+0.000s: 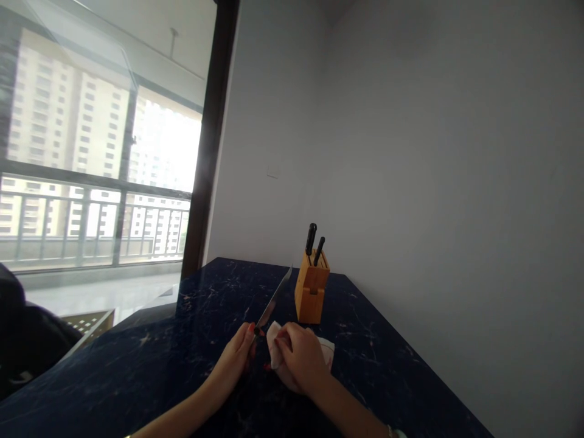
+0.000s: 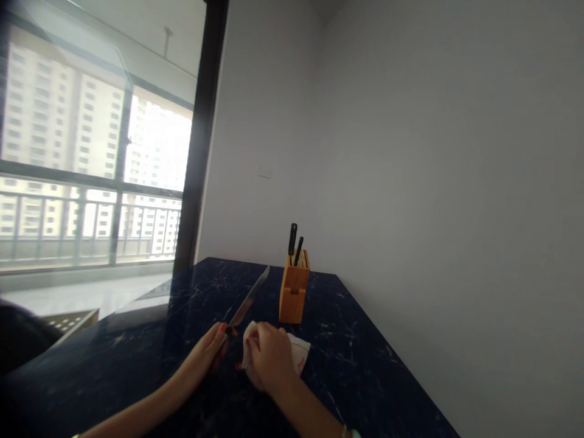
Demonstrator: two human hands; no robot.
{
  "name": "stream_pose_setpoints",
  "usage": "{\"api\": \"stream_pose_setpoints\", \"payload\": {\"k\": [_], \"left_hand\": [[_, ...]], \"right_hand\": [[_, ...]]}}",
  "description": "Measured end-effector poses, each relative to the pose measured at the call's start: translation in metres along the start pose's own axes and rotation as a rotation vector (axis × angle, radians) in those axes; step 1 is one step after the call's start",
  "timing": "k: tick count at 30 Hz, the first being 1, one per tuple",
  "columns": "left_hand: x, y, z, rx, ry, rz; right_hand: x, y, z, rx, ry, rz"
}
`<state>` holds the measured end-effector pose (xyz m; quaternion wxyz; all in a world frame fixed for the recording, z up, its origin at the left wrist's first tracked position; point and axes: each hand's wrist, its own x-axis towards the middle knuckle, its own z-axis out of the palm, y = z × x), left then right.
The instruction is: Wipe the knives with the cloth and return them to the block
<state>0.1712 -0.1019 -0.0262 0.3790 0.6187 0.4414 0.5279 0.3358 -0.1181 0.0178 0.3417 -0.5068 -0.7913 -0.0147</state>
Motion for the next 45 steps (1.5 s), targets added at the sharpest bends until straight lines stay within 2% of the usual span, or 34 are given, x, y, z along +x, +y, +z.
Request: {"api": "stream_pose_setpoints", "payload": {"k": [3,6,12,16,20,23,26,29,33,39,45], "left_hand": [[0.002,-0.001,-0.001,0.016,0.024,0.048],[0.003,-0.003,0.002,0.028,-0.011,0.028],[0.003,-0.007,0.008,0.063,-0.029,0.071],[-0.002,0.000,0.007,0.153,-0.085,0.102],[-0.008,0.010,0.007,0.210,-0.158,0.138],[-0.009,0.011,0.008,0.206,-0.166,0.171],[-0.009,0.005,0.010,0.165,-0.194,0.149],[-0.010,-0.002,0.011,0.128,-0.236,0.093],[-0.011,-0.003,0.009,0.141,-0.214,0.117],[-0.011,0.005,0.008,0.095,-0.245,0.129],[-0.008,-0.002,0.012,-0.085,-0.210,0.055]], "right_hand": [[0.001,0.001,-0.003,0.020,0.028,0.026],[0.002,0.000,-0.005,0.064,0.086,0.029],[0.000,-0.007,-0.009,0.125,0.145,-0.061],[-0.001,-0.008,-0.009,0.127,0.160,-0.108],[-0.001,-0.006,-0.011,0.065,0.175,-0.090],[0.001,-0.005,-0.013,0.065,0.194,-0.072],[0.001,-0.005,-0.011,0.099,0.184,-0.063],[0.000,-0.005,-0.004,0.139,0.121,-0.084],[-0.003,-0.005,0.006,0.207,0.046,-0.096],[-0.003,-0.006,0.006,0.226,0.086,-0.065],[-0.005,-0.004,0.011,0.233,0.050,-0.064]]}}
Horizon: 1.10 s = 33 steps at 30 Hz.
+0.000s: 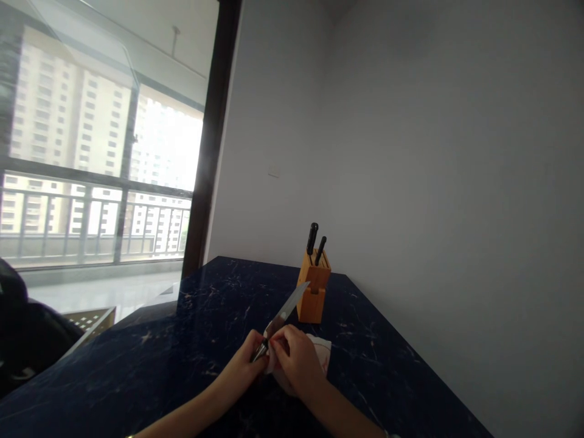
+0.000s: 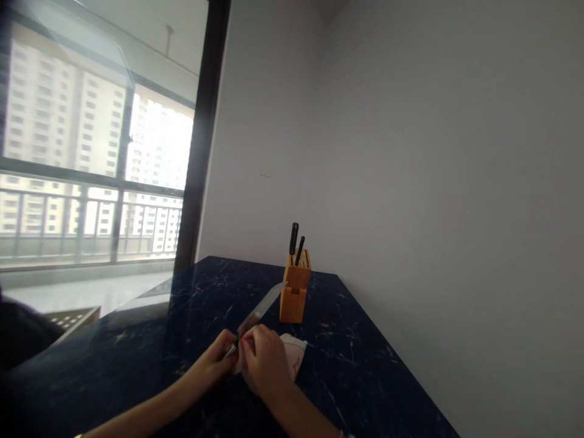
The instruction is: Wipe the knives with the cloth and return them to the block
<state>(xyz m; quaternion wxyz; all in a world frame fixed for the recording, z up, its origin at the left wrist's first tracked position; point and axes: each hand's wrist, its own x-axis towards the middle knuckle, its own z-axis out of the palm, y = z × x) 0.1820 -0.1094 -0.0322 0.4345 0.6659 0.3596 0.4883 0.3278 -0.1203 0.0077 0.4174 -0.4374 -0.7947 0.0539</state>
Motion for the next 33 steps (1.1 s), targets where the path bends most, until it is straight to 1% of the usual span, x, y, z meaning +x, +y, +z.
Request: {"api": "stream_pose_setpoints", "payload": {"k": [7,11,15,19,21,25,29,33], "left_hand": [[0.000,0.004,0.003,-0.065,-0.071,-0.080],[0.002,0.002,0.002,-0.092,-0.036,-0.113],[0.003,-0.004,0.001,-0.098,-0.015,-0.110],[0.002,-0.003,0.002,-0.047,-0.012,-0.129],[0.002,-0.001,0.003,-0.047,-0.007,-0.123],[0.002,0.001,0.002,-0.037,-0.028,-0.062],[-0.001,0.004,0.001,0.013,-0.067,-0.057],[-0.003,0.008,0.001,0.047,-0.063,-0.052]], "right_hand": [[0.004,0.000,0.000,0.095,0.017,0.020],[0.004,0.002,0.003,0.112,-0.037,0.036],[0.002,0.003,0.003,0.054,-0.087,0.077],[0.004,0.001,-0.003,0.052,-0.084,0.080],[0.006,0.000,-0.007,0.079,-0.057,0.082],[0.007,-0.001,-0.008,0.085,-0.017,0.065],[0.004,-0.003,-0.004,0.018,-0.046,0.036],[0.004,-0.005,-0.006,-0.026,-0.087,0.001]]}}
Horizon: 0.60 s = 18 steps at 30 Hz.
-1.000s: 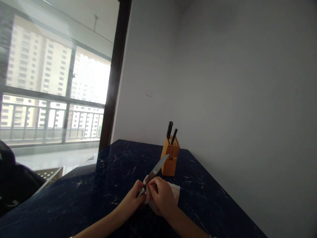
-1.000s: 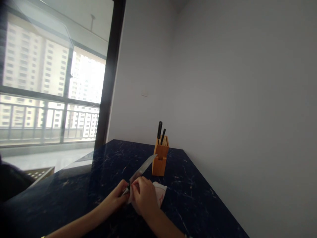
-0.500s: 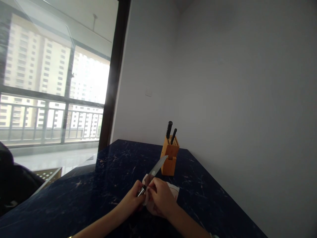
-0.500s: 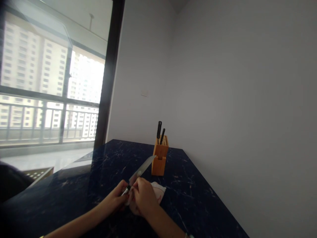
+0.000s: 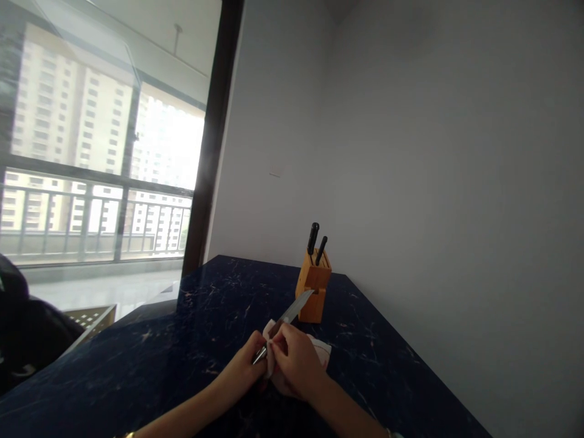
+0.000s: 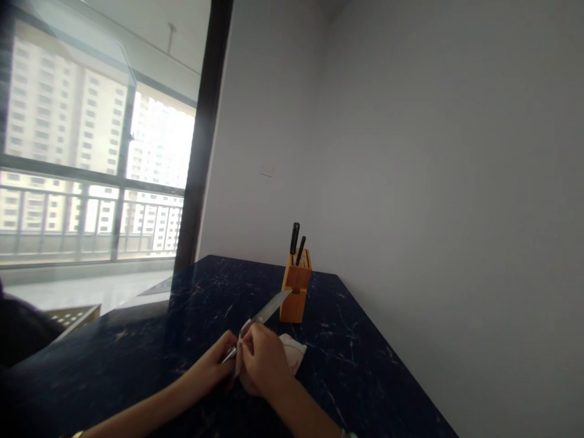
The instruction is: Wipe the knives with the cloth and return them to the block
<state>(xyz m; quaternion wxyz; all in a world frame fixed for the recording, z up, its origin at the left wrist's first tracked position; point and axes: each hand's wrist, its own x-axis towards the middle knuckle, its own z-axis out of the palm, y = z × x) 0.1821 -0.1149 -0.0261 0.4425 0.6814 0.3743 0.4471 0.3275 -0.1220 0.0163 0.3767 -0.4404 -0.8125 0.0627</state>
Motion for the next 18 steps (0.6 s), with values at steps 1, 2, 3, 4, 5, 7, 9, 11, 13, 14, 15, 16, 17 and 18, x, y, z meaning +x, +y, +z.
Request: {"api": "stream_pose_setpoints", "payload": {"k": [1,2,3,4,5,7,9,11,13,14,15,16,17,18], "left_hand": [[-0.0001,0.0005,-0.0002,0.009,0.004,0.001],[-0.0001,0.0009,-0.0005,0.023,0.011,0.004],[-0.0001,0.0012,-0.0007,0.041,0.016,0.012],[-0.0001,0.0015,-0.0010,0.065,0.020,0.025],[-0.0002,0.0017,-0.0013,0.092,0.022,0.041],[-0.0005,0.0023,-0.0017,0.141,0.021,0.068],[-0.0009,0.0026,-0.0018,0.166,0.016,0.076],[-0.0010,0.0020,-0.0019,0.166,0.023,0.063],[-0.0005,0.0005,-0.0021,0.156,0.046,0.053],[-0.0001,-0.0004,-0.0023,0.155,0.059,0.054],[0.0002,-0.0012,-0.0024,0.156,0.070,0.055],[0.0003,-0.0017,-0.0026,0.159,0.072,0.056],[0.0003,-0.0018,-0.0027,0.161,0.067,0.057],[0.0002,-0.0015,-0.0027,0.163,0.056,0.059]], "right_hand": [[0.0002,-0.0003,-0.0017,-0.016,-0.019,-0.006],[0.0005,-0.0005,-0.0035,-0.034,-0.035,-0.012],[0.0007,-0.0006,-0.0052,-0.052,-0.043,-0.016],[0.0009,-0.0008,-0.0066,-0.071,-0.040,-0.019],[0.0011,-0.0010,-0.0075,-0.087,-0.029,-0.021],[0.0012,-0.0017,-0.0081,-0.112,0.001,-0.021],[0.0011,-0.0027,-0.0076,-0.129,0.007,-0.020],[0.0008,-0.0032,-0.0067,-0.146,-0.009,-0.024],[0.0005,-0.0029,-0.0060,-0.168,-0.024,-0.030],[0.0003,-0.0023,-0.0058,-0.178,-0.025,-0.030],[0.0003,-0.0017,-0.0056,-0.184,-0.024,-0.029],[0.0002,-0.0012,-0.0054,-0.183,-0.020,-0.027],[0.0002,-0.0008,-0.0053,-0.176,-0.011,-0.022],[0.0003,-0.0006,-0.0051,-0.166,-0.001,-0.016]]}}
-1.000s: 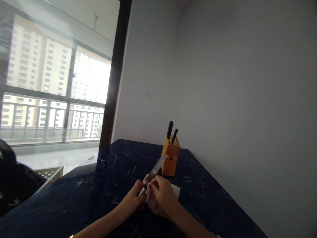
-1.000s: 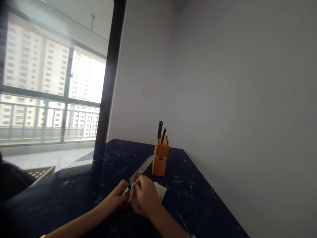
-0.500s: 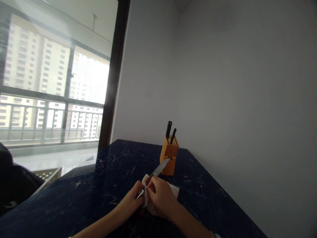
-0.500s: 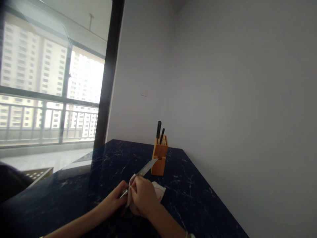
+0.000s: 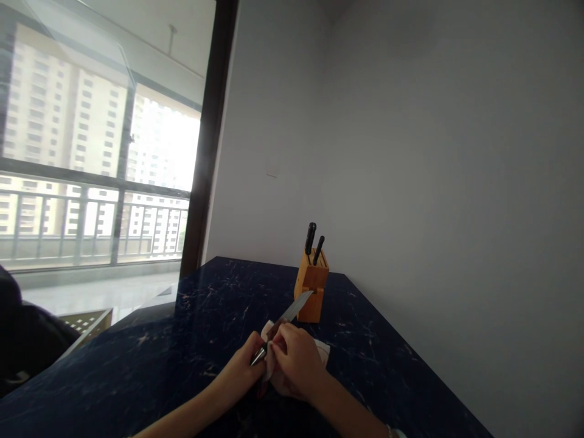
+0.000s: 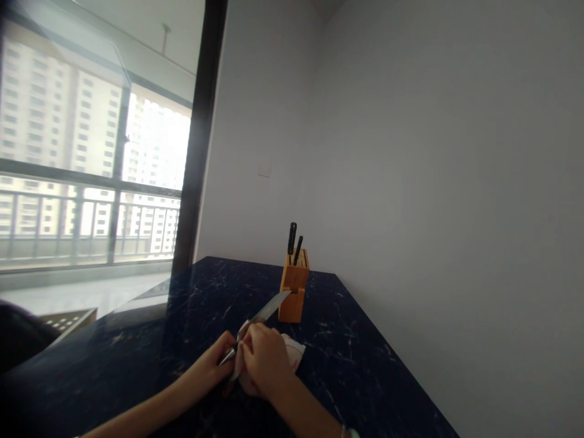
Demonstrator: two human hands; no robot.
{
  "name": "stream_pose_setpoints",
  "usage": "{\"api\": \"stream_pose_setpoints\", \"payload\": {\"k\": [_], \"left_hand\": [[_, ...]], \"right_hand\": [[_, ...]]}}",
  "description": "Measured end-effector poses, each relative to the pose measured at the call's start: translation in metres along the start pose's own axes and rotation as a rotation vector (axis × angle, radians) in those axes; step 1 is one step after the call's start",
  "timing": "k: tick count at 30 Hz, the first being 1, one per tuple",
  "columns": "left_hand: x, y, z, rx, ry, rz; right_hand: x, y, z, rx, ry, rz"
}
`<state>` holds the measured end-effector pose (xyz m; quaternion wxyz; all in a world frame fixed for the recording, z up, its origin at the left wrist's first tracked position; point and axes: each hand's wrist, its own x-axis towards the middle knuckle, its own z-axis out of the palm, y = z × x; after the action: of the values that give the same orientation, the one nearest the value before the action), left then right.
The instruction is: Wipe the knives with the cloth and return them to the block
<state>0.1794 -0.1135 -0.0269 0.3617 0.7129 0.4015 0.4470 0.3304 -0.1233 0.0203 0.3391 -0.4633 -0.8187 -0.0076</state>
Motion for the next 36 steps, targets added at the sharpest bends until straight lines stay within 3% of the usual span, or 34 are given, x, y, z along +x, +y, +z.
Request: {"api": "stream_pose_setpoints", "payload": {"k": [6,11,25,30,36], "left_hand": [[-0.0004,0.0016,-0.0003,0.022,-0.028,0.021],[0.0020,-0.0032,-0.0005,0.021,-0.012,0.004],[0.0016,-0.0014,-0.0007,0.008,-0.028,-0.009],[-0.0007,0.0031,-0.0006,0.021,-0.047,0.002],[0.0003,0.0005,0.0002,0.017,-0.028,-0.001]], "right_hand": [[0.0014,-0.0029,0.0016,-0.015,0.008,-0.018],[0.0019,-0.0017,-0.0002,-0.088,-0.060,-0.089],[0.0002,-0.0027,-0.0028,-0.034,-0.029,-0.096],[-0.0014,-0.0025,-0.0005,0.002,0.011,-0.009],[0.0001,0.0007,0.0014,0.033,-0.047,-0.037]]}}
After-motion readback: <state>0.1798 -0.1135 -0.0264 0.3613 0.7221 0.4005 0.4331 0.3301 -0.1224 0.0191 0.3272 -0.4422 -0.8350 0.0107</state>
